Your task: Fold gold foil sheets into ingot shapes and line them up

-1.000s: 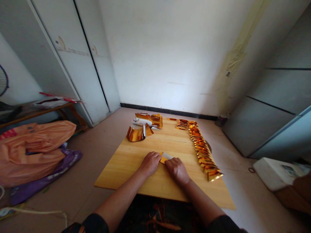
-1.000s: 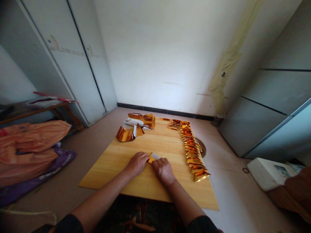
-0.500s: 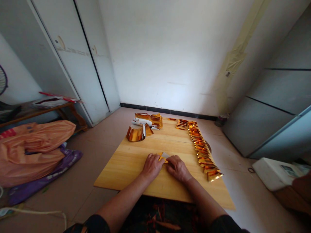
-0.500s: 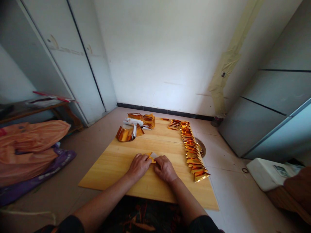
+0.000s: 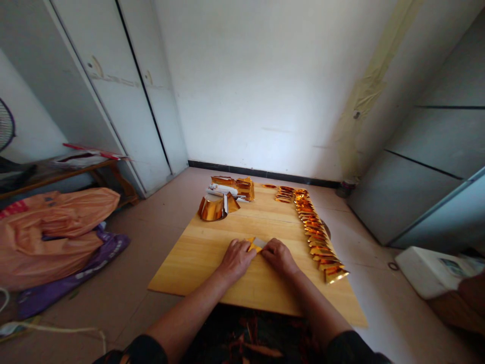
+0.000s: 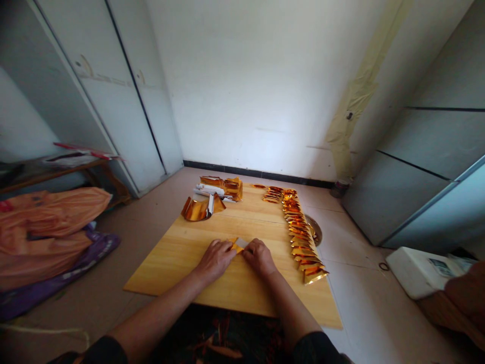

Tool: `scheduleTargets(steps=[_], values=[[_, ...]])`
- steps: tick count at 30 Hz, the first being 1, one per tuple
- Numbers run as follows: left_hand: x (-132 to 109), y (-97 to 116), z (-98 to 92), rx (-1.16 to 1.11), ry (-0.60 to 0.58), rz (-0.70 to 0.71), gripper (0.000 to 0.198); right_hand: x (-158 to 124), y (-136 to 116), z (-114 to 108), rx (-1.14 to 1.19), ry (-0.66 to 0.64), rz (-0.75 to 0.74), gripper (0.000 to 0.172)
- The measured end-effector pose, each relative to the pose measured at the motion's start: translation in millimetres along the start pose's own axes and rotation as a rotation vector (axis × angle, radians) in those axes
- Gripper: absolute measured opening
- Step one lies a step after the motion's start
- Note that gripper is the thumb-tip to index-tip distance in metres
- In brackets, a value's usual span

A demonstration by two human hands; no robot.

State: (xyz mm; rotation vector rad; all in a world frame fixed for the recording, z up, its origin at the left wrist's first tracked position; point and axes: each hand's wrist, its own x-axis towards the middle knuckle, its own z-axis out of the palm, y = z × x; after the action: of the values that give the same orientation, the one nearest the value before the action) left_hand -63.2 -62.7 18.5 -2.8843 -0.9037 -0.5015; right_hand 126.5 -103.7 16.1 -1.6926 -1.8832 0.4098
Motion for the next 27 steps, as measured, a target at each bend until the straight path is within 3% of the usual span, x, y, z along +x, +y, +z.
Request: scheduleTargets(steps=[5, 10, 15, 21, 27], values=[[-2.8, -4.3, -2.1, 0.017, -0.044, 0.038, 0.020, 12.9, -4.4, -3.9, -0.050, -0.059, 0.219, 0.008], [-3.6, -5.7, -0.3, -0.004, -0.050, 0.049, 0.021, 22.2, -12.4, -11.2, -0.066, -0.121, 0.306, 0.010], [-3.5, -5.8, 0.1, -0.029, -0.052, 0.038, 0.021, 28.4, -17.5, -16.6, -0.107, -0.187, 0.339, 0.006], [-2.6, -4.4, -1.9, -0.015, -0.086, 0.024, 0.021, 33.9, -25.8, -22.7, -0.200, -0.292, 0.388, 0.013], [-2.9, -1.6, -3.4, -0.013, -0.098, 0.004, 0.028, 35.5, -24.4, -21.9, -0.280, -0.309, 0.340, 0.014]])
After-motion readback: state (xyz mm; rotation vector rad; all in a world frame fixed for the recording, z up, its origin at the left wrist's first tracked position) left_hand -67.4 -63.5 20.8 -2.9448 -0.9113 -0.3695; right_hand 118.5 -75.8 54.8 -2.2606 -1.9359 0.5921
